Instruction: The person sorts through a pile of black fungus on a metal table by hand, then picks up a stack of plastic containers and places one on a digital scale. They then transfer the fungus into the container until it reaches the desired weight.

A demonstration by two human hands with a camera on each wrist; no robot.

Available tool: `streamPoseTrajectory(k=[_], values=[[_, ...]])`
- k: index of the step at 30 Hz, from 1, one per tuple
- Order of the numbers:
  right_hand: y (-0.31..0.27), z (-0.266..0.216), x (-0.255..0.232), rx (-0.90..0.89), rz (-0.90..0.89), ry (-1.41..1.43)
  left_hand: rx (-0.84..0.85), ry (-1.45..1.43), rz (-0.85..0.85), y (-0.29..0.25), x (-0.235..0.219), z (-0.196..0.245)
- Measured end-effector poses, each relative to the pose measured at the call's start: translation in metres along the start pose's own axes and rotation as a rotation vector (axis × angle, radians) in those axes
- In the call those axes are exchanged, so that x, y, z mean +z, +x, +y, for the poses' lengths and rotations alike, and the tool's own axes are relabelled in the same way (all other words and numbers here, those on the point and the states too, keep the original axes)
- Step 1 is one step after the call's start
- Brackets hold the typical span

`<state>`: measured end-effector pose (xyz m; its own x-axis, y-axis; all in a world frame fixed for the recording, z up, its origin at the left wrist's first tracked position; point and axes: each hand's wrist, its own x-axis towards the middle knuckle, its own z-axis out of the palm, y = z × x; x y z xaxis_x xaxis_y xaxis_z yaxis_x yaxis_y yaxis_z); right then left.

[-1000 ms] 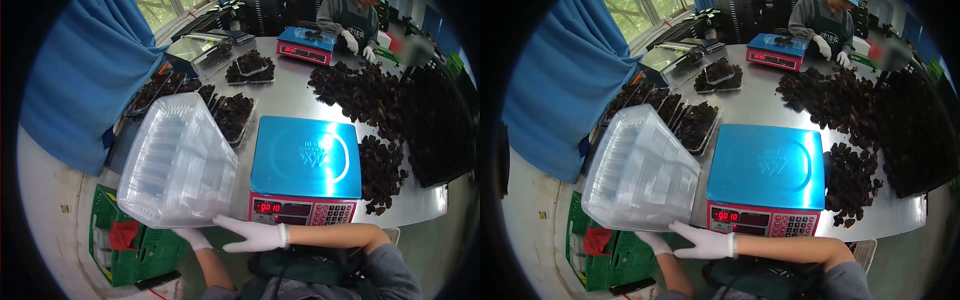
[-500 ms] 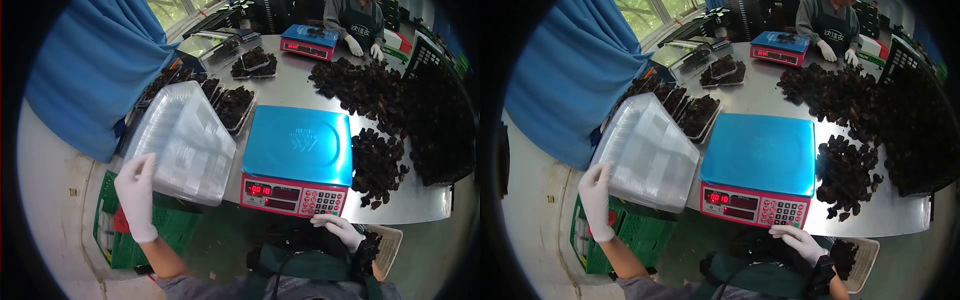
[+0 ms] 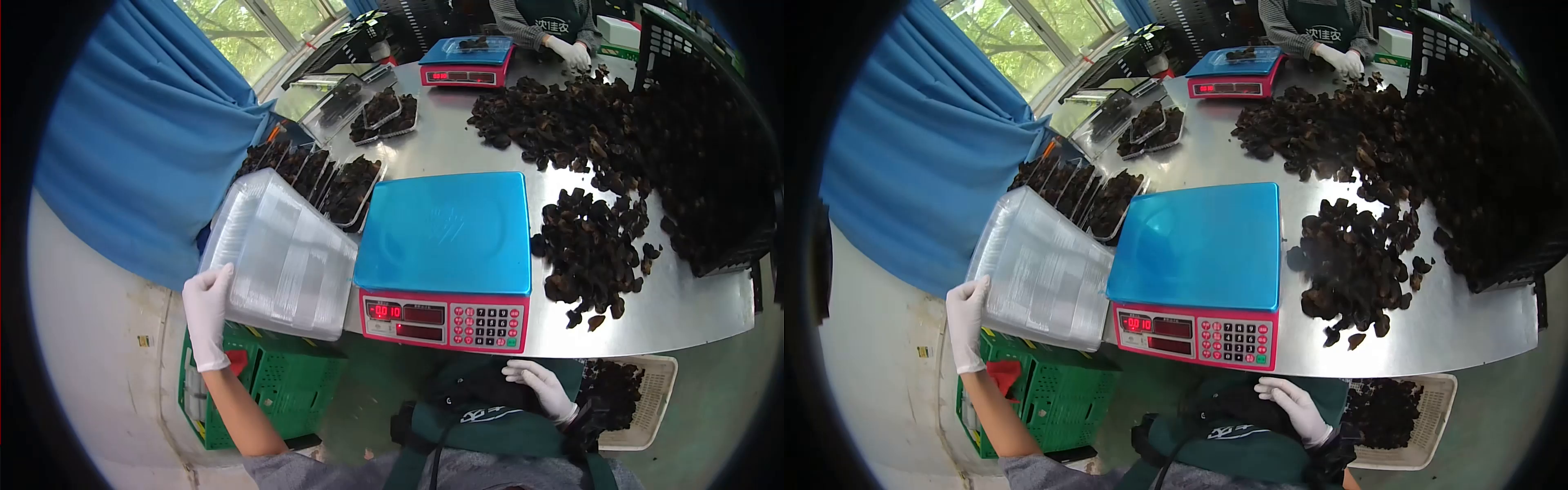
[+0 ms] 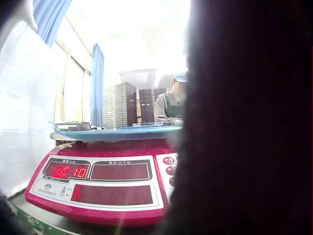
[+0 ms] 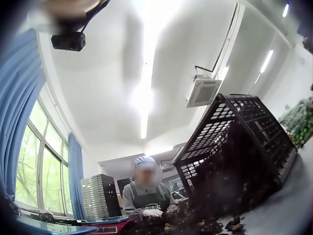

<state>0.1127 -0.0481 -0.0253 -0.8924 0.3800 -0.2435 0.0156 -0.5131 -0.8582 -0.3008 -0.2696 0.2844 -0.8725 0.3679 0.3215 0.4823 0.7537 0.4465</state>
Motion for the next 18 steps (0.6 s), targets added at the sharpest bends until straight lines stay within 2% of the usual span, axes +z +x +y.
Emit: streamPoseTrajectory(k=[4,12,18], values=[[0.010,0.001,0.004,0.025,-0.019,-0.013,0.008,-0.049,0.085,0.003,0.009,-0.004],[0.007,0.008,-0.012,0.045,0.025,0.008,-0.031,0.020,0.074,0.000,0.011,0.010],[0.004,0.013,-0.012,0.068,0.049,0.002,-0.021,0.011,0.000,0.012,0.002,-0.008]])
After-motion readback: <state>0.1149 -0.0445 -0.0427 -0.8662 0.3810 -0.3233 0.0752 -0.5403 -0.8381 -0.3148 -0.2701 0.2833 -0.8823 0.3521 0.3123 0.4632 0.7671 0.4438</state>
